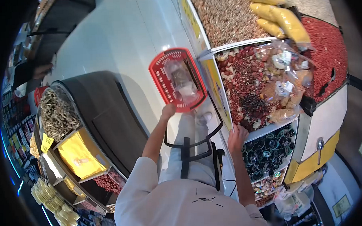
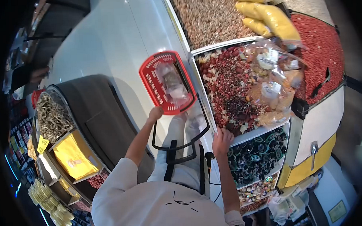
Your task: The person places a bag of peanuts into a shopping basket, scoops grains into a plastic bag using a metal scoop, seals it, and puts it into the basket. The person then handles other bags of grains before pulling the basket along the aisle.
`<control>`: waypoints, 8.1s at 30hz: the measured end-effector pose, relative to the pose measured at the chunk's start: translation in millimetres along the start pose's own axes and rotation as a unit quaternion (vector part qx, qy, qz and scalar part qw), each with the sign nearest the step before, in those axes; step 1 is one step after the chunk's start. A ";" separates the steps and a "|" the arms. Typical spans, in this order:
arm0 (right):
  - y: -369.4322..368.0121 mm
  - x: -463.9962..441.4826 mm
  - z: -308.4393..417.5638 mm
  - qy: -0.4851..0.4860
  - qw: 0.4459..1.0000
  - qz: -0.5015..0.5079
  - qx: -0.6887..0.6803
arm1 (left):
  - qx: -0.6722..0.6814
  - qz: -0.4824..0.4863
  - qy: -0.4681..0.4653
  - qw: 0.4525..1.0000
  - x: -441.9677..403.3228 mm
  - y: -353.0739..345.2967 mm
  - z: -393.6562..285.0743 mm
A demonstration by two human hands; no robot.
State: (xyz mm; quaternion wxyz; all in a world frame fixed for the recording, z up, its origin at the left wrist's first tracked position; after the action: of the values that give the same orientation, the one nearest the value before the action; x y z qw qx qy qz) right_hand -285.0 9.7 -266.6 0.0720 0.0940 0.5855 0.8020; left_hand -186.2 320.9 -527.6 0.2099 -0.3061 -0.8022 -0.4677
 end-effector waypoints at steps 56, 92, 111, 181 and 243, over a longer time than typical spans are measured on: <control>197.9 201.5 -90.4 -0.007 0.817 -0.150 -0.557 | 0.561 0.406 -0.161 0.703 402.1 42.1 -518.3; 259.0 245.7 -165.0 -0.248 0.627 -0.368 -0.640 | 0.322 0.470 -0.294 0.768 342.7 -53.8 -613.5; 255.8 246.7 -172.5 -0.242 0.482 -0.407 -0.737 | 0.095 0.041 -0.650 0.753 373.9 33.1 -651.1; 202.9 257.8 -208.9 -0.328 0.772 -0.412 -0.357 | -0.113 0.571 -0.438 0.685 251.7 -123.2 -619.1; 308.9 93.5 -414.1 -0.305 0.658 -0.274 -0.631 | 0.304 0.500 -0.272 0.764 171.4 -111.8 -841.3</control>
State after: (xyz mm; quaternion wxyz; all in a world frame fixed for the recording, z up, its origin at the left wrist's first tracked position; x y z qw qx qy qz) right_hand -474.8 -446.5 -89.0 0.5054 0.1003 -0.1170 0.8490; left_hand -344.8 -409.9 -91.2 0.2693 -0.6980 -0.6593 0.0749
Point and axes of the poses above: each hand's wrist, its own x-axis away from the middle knuckle, its own y-axis out of the back of the hand, z = x × y, the point moved 8 cm from there along -x, towards the middle knuckle, and after that the axes turned 2 degrees about -y, right-handed, at the moved point
